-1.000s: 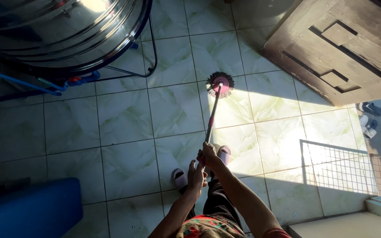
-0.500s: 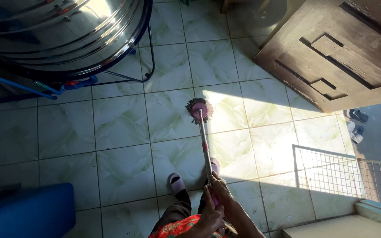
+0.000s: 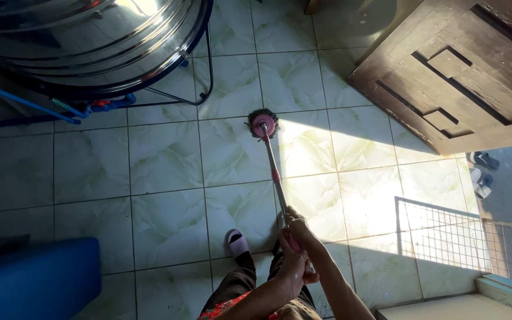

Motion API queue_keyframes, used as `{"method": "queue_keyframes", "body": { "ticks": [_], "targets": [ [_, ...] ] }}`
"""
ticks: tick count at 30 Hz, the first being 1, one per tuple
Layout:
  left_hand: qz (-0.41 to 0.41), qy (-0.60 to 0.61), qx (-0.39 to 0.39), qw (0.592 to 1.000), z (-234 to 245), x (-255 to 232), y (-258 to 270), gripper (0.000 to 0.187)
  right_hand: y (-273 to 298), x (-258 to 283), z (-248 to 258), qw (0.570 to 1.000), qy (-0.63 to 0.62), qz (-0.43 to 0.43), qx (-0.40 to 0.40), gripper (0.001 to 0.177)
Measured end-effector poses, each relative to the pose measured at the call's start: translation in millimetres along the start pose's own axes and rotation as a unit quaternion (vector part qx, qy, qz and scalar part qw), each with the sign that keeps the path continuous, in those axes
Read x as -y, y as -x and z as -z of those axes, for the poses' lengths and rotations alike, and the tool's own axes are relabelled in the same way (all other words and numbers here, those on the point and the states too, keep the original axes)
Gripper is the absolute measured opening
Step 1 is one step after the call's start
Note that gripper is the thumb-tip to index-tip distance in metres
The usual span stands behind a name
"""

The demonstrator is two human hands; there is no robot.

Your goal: Mop the tiled floor in a water production facility.

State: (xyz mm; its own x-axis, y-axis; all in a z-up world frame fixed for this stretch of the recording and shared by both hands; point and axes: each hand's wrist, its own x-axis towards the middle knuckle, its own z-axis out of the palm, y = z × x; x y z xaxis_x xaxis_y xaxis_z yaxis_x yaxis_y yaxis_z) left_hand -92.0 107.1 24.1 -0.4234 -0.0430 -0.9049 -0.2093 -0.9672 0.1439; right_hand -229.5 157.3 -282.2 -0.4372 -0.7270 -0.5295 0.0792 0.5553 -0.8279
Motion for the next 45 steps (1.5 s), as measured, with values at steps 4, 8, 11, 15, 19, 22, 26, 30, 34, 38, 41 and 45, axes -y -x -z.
{"method": "queue_keyframes", "body": {
  "ticks": [4, 8, 11, 15, 19, 22, 26, 30, 34, 38, 41, 45],
  "targets": [
    [0.130, 0.118, 0.209, 0.962, 16.7, 114.9, -71.1, 0.034, 125.4, 154.9, 14.1, 0.970, -0.117, -0.208, 0.045, 0.052],
    [0.097, 0.058, 0.156, 0.981, -3.1, 67.8, -30.5, 0.015, 123.4, 207.9, 13.0, 0.918, -0.254, -0.289, 0.094, 0.036],
    [0.013, 0.065, 0.149, 0.987, -3.9, 11.7, -30.6, 0.015, 80.0, 234.1, 6.7, 0.916, -0.275, -0.270, 0.111, 0.017],
    [-0.063, 0.117, 0.149, 0.980, -3.0, -56.8, -34.9, 0.012, 15.6, 247.2, -3.3, 0.937, -0.210, -0.244, 0.136, 0.011],
    [-0.108, 0.167, 0.117, 0.973, 10.4, -12.3, -131.2, 0.016, -52.7, 128.3, -11.0, 0.988, -0.022, -0.131, 0.082, 0.025],
    [-0.098, 0.124, -0.035, 0.987, -13.3, -6.1, -50.6, 0.037, -40.3, 100.2, -11.6, 0.994, 0.022, -0.038, 0.098, 0.033],
    [0.036, 0.269, 0.123, 0.955, -58.2, 85.7, -101.1, 0.010, 86.5, 222.2, 55.0, 0.959, 0.044, -0.226, 0.168, 0.049],
    [0.126, 0.303, 0.185, 0.926, -123.9, 89.8, -48.2, 0.007, 131.4, 248.7, 115.5, 0.914, 0.032, -0.350, 0.202, 0.053],
    [0.092, 0.262, 0.207, 0.938, -129.5, 85.6, -62.3, 0.009, 114.9, 236.0, 122.5, 0.902, -0.051, -0.377, 0.205, 0.052],
    [0.011, 0.157, 0.172, 0.972, -105.9, 35.6, -36.9, 0.012, 77.9, 230.3, 99.6, 0.886, -0.168, -0.359, 0.242, 0.015],
    [-0.066, 0.152, 0.167, 0.972, -76.7, 16.3, -71.3, 0.012, 45.3, 236.7, 70.1, 0.883, -0.209, -0.336, 0.252, 0.005],
    [-0.112, 0.199, 0.130, 0.965, -28.9, -6.9, -108.4, 0.018, 12.8, 238.4, 20.1, 0.908, -0.185, -0.300, 0.226, 0.010]
  ]
}}
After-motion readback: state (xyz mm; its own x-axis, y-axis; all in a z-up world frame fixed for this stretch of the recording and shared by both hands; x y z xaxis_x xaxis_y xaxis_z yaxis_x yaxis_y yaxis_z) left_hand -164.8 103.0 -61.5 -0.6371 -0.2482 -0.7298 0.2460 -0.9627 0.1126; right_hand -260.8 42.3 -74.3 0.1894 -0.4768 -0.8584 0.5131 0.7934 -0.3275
